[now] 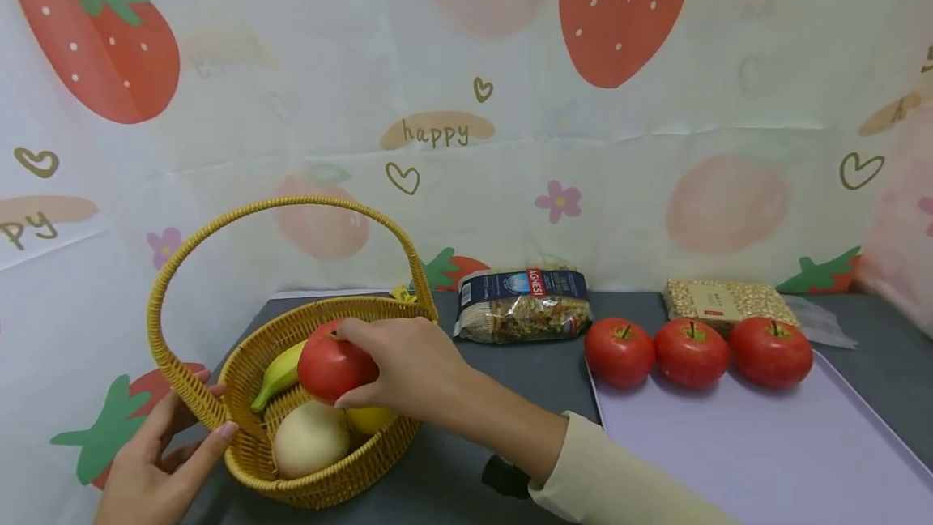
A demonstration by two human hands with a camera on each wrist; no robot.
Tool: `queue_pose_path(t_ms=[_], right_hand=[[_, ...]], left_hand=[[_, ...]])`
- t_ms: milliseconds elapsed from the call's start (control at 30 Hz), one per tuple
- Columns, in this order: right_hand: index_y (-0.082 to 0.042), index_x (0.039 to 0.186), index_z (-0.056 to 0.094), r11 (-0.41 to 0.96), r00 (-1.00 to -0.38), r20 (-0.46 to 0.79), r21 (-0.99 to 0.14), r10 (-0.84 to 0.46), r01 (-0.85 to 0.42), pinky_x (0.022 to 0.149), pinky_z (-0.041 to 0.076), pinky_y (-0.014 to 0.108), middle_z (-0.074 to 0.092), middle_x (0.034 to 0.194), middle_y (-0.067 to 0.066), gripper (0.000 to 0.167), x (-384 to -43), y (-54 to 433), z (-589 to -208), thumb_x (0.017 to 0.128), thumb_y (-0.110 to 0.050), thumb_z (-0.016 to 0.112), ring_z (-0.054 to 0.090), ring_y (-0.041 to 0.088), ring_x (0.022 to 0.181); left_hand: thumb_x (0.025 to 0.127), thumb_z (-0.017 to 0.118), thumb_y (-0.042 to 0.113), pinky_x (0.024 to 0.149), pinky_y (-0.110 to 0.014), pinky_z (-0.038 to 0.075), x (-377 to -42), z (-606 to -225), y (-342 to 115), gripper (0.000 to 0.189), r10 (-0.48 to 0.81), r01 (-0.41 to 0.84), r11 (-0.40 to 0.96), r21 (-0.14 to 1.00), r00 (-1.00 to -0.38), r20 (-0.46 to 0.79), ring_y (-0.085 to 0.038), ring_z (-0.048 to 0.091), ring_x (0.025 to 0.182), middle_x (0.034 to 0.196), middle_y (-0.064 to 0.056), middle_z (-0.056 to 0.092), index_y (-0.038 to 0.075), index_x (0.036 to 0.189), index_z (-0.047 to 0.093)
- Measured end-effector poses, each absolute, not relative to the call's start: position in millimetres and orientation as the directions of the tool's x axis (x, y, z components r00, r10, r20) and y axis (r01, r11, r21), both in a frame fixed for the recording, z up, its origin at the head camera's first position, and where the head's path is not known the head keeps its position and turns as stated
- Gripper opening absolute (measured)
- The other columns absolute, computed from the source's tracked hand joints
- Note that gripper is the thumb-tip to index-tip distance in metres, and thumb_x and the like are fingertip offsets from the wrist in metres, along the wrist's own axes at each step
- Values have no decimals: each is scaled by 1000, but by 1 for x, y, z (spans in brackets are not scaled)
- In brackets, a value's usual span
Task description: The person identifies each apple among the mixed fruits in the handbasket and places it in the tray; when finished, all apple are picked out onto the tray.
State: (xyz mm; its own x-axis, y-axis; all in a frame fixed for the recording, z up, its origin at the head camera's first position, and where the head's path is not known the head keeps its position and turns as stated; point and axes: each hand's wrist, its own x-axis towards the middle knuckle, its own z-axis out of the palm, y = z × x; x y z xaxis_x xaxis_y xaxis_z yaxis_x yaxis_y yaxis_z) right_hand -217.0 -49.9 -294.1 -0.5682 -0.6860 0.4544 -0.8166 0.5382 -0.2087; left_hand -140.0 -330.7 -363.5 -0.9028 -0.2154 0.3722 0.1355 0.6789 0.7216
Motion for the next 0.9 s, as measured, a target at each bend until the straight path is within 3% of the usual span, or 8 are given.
queue_pose_path(t_ms=[267, 467, 900], right_hand=[[-18, 128, 62, 557, -596, 468, -239, -652, -796, 80, 55, 27, 72, 114, -2, 61, -203, -17, -290, 79, -47, 85, 67, 10, 97], [-17, 126, 63, 585, -603, 498, -215, -623, -782, 77, 56, 32, 73, 109, 1, 63, -194, 8, -294, 76, -46, 87, 68, 13, 90], [-18, 120, 66, 604, -571, 593, -172, -567, -778, 76, 58, 31, 73, 102, 0, 62, -175, 56, -300, 70, -43, 92, 68, 13, 85]], left_hand=[[95, 72, 33, 66, -18, 55, -140, -364, -329, 64, -237, 103, 675, 730, -907, 347, 11, 53, 97, 130, -11, 59, 10, 148, 44], [94, 73, 33, 65, -18, 56, -140, -366, -330, 65, -242, 95, 673, 734, -909, 339, 11, 53, 98, 129, -10, 60, 10, 148, 44], [94, 73, 31, 65, -18, 56, -140, -366, -330, 64, -249, 104, 662, 742, -903, 349, 10, 54, 98, 128, -5, 61, 10, 148, 45]])
